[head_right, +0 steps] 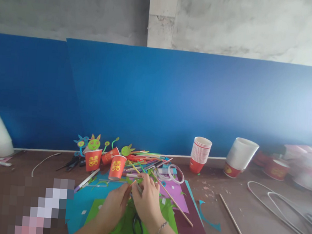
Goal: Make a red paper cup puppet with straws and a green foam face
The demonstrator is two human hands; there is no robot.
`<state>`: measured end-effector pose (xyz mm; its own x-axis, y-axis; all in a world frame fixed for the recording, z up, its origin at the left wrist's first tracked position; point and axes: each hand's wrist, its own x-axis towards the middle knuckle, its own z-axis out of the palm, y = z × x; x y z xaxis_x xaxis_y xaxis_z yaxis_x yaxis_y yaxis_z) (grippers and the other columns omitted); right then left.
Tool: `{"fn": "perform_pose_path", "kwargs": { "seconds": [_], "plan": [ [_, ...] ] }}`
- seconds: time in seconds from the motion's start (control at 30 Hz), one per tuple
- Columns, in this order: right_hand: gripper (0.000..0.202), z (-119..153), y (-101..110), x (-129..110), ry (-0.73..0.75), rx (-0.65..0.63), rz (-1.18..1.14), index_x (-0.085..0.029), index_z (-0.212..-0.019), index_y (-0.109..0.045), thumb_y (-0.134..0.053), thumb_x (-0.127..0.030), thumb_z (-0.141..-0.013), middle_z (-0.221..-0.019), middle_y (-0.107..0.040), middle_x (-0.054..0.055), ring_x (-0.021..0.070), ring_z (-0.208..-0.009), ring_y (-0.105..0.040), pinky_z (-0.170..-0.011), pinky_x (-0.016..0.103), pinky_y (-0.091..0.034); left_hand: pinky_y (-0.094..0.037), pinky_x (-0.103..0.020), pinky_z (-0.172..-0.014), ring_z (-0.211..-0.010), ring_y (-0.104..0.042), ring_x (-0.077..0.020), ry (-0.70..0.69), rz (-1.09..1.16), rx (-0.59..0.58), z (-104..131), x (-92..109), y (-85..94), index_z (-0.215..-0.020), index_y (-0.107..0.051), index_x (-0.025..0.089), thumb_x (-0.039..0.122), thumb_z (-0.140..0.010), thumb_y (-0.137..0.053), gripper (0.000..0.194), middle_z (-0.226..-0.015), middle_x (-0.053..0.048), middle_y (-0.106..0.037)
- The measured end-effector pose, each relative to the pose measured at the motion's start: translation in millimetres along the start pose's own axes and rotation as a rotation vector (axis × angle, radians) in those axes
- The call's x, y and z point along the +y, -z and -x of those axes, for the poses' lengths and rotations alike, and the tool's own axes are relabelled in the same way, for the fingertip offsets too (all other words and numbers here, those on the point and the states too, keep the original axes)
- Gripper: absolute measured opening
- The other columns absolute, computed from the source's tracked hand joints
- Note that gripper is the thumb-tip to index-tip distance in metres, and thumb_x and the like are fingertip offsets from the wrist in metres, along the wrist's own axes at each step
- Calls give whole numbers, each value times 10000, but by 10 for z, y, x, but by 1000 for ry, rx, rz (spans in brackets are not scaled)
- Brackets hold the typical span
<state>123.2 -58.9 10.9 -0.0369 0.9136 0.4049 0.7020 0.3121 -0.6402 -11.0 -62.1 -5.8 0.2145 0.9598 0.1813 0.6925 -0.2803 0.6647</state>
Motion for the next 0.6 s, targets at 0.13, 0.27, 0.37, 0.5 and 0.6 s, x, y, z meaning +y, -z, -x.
{"fn": "perform_pose_path", "kwargs": {
  "seconds": [0.13, 0.27, 0.37, 0.5, 0.6],
  "plan": [
    [167, -10, 14, -19, -12, 34, 11, -225, -996, -540, -506, -303, -854, -582, -606, -45, 209, -668, -609, -812, 373, -385, -381, -267, -603, -692, -620, -194, -22, 30, 9, 15, 5, 4, -886, -571, 181, 229, -945, -271, 310, -806, -93, -686],
    [162, -27, 28, -22, -23, 50, 40, -234, -959, -565, -520, -343, -848, -536, -588, -59, 197, -600, -593, -801, 375, -387, -380, -270, -592, -668, -597, -187, -47, 57, 31, 11, -6, -10, -871, -559, 176, 236, -946, -273, 302, -792, -90, -677],
    [190, -32, 34, -14, -27, 51, 66, -235, -962, -584, -526, -373, -845, -539, -600, -54, 195, -586, -596, -804, 381, -385, -376, -273, -589, -661, -599, -187, -42, 47, 47, 5, -12, -13, -855, -551, 186, 235, -947, -262, 307, -778, -85, -678],
    [225, -23, 54, -24, -41, 22, 83, -235, -982, -594, -514, -403, -855, -519, -599, -54, 205, -597, -608, -808, 386, -371, -392, -277, -614, -691, -615, -192, -70, 72, 69, 14, -10, -7, -835, -535, 202, 231, -944, -259, 299, -790, -85, -685],
    [239, -25, 78, -48, -50, 0, 84, -237, -977, -601, -497, -422, -866, -517, -602, -51, 210, -614, -615, -800, 378, -361, -397, -269, -594, -666, -617, -185, -74, 74, 76, 21, 4, -1, -805, -533, 213, 247, -943, -259, 309, -760, -73, -681]
  ]
}}
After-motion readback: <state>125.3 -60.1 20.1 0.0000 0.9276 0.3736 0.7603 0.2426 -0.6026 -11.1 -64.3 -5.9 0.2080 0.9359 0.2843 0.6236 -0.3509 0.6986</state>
